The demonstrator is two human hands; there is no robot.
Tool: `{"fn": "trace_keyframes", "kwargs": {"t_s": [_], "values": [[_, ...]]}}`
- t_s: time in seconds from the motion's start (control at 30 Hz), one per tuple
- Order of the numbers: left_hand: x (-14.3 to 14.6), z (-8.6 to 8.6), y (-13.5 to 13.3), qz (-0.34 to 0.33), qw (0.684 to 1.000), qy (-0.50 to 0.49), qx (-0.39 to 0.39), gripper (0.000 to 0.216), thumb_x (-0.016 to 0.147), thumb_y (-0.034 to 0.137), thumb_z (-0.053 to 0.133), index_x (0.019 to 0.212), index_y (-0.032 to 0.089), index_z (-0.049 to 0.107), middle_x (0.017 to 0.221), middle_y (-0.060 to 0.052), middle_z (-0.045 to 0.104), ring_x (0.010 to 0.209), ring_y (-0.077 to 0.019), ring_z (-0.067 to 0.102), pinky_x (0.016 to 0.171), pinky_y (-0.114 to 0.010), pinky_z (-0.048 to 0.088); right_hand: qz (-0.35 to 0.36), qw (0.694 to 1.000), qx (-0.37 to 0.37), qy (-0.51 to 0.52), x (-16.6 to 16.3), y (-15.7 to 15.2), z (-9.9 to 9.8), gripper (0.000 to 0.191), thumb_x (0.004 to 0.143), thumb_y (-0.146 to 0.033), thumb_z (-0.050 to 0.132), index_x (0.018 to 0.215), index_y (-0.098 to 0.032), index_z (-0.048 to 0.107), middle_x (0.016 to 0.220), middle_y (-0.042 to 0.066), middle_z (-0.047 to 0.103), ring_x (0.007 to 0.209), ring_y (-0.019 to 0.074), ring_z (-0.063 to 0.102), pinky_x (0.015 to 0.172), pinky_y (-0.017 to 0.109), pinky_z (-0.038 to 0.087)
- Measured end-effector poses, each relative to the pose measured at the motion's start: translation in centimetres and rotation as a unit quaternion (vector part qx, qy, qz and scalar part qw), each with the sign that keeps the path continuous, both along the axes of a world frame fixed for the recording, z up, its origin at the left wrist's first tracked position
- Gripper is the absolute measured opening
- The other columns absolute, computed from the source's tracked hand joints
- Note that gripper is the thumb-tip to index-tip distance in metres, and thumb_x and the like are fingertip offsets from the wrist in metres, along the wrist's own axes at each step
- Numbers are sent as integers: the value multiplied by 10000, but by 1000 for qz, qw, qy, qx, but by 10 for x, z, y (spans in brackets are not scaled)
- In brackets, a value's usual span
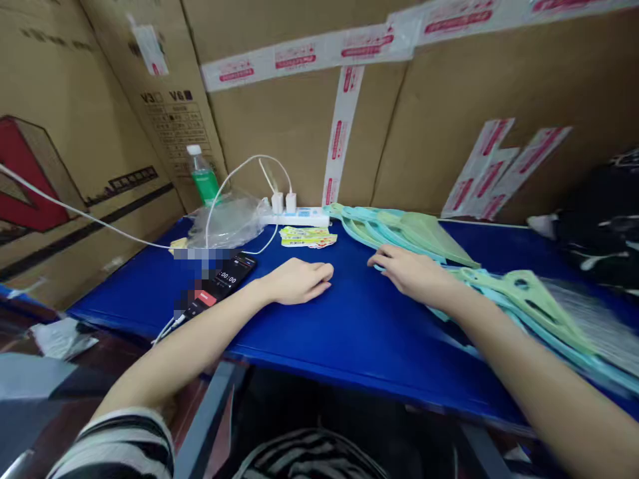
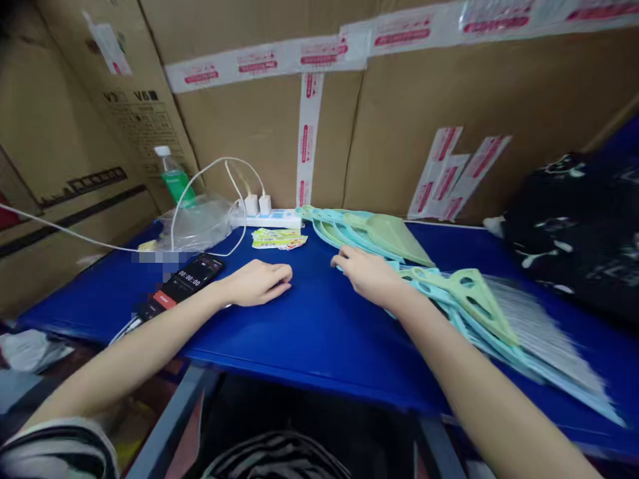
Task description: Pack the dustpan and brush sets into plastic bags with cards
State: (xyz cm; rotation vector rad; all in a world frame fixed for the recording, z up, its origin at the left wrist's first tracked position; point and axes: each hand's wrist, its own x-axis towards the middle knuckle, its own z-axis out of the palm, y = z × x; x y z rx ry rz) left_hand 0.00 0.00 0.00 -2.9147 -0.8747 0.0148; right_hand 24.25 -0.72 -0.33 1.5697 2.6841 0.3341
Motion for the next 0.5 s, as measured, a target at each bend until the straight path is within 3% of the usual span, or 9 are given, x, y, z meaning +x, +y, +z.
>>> {"fn": "trace_keyframes", "kwargs": {"t_s": [0.27,0.5], "values": [[7,1,-7,-29,998,64,1,232,986,283,392,822,186,524,826,-12,670,665,-155,628,540,-270,345,1,999,16,35,15,2,-6,330,835,-70,417,1012,-220,652,995,95,663,815,209,664,588,285,479],[6,4,-8,-20,997,73,2,239,987,273,386,833,180,544,825,-15,675,686,-164,643,549,-270,361,-10,998,-21,59,14,0,-1,304,877,-205,436,1076,-218,665,1034,110,675,872,254,674,671,349,524]]}}
